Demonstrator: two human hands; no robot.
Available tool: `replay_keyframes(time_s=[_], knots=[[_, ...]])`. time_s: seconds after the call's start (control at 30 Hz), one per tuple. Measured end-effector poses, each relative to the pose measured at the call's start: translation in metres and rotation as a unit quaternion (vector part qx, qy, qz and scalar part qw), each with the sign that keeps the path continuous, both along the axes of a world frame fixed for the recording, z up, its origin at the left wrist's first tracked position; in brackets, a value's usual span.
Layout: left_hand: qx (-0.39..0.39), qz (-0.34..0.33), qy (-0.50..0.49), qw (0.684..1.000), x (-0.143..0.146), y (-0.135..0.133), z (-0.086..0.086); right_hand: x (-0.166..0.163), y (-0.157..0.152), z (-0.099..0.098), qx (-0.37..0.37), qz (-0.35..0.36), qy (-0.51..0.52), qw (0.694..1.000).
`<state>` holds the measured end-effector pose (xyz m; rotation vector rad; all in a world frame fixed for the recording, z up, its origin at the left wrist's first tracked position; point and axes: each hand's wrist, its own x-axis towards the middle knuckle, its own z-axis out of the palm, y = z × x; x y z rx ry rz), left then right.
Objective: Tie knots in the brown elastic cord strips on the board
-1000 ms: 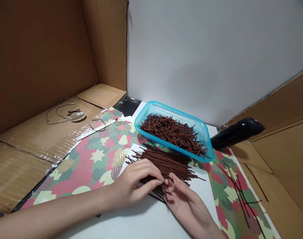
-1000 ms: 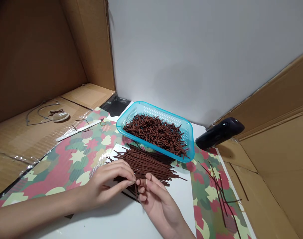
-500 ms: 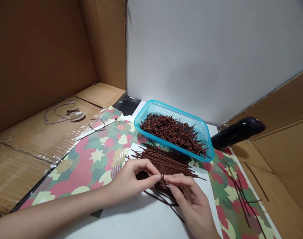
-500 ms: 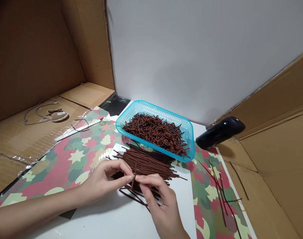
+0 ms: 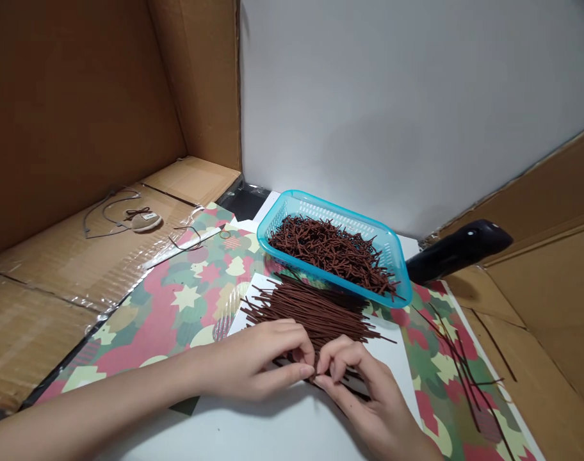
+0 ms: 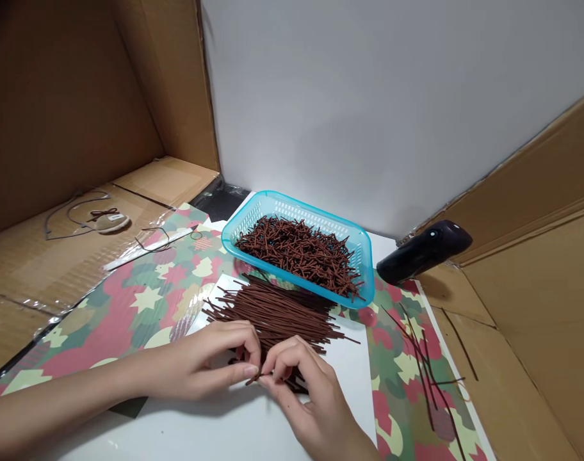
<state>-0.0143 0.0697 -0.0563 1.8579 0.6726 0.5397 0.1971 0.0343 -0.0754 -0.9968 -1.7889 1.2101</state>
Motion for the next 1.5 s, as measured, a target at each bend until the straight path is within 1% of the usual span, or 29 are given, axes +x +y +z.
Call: replay_keyframes(time_s=[0.07,0.1,0.17,0.23,0.3,0.4,0.5,0.63,0.7,0.73,0.8,0.87,0.93,1.0,1.07,1.2,1.33,1.5], knots=[[0.053,-0.033,0.010,0.998,-0.001,0.000,0.002,-0.001,-0.001,0.002,-0.038,0.024,0.002,0.999],[0.063,-0.044,0.013,0.997,-0.001,0.000,0.003,-0.001,-0.001,0.003,-0.060,0.033,0.006,0.998],[0.056,-0.053,0.017,0.997,0.000,-0.002,0.005,-0.002,-0.001,0.007,-0.110,0.050,0.024,0.992],[0.024,-0.051,0.016,0.998,0.000,-0.004,0.006,-0.004,-0.001,0.010,-0.169,0.063,0.052,0.982],[-0.025,-0.054,0.005,0.998,0.001,-0.005,0.007,-0.004,-0.001,0.013,-0.220,0.073,0.085,0.969],[-0.107,-0.066,-0.035,0.991,0.001,-0.006,0.007,-0.005,0.000,0.014,-0.274,0.093,0.144,0.946],[-0.168,-0.077,-0.067,0.980,0.001,-0.006,0.004,-0.006,0.002,0.013,-0.320,0.121,0.195,0.919],[-0.221,-0.105,-0.091,0.965,0.002,-0.005,0.002,-0.007,0.005,0.008,-0.371,0.153,0.230,0.887],[-0.231,-0.110,-0.101,0.961,0.002,-0.005,0.002,-0.007,0.006,0.005,-0.392,0.163,0.244,0.872],[-0.225,-0.103,-0.103,0.964,0.001,-0.005,0.002,-0.007,0.007,0.003,-0.401,0.161,0.253,0.865],[-0.168,-0.063,-0.103,0.978,0.000,-0.007,0.001,-0.007,0.008,0.002,-0.406,0.140,0.266,0.863],[-0.072,-0.013,-0.112,0.991,-0.001,-0.009,-0.001,-0.008,0.008,0.002,-0.398,0.101,0.270,0.871],[0.014,0.027,-0.128,0.991,0.000,-0.011,-0.005,-0.010,0.008,0.002,-0.389,0.068,0.267,0.879],[0.049,0.049,-0.128,0.989,0.003,-0.012,-0.008,-0.013,0.008,0.003,-0.380,0.046,0.266,0.885],[0.052,0.066,-0.114,0.990,0.006,-0.012,-0.010,-0.015,0.007,0.004,-0.365,0.032,0.263,0.892],[0.006,0.093,-0.122,0.988,0.010,-0.012,-0.011,-0.018,0.005,0.006,-0.350,0.039,0.263,0.898],[-0.036,0.093,-0.141,0.985,0.012,-0.012,-0.010,-0.017,0.002,0.008,-0.359,0.064,0.248,0.898],[-0.098,0.082,-0.136,0.982,0.010,-0.013,-0.010,-0.013,0.001,0.007,-0.378,0.074,0.240,0.891]])
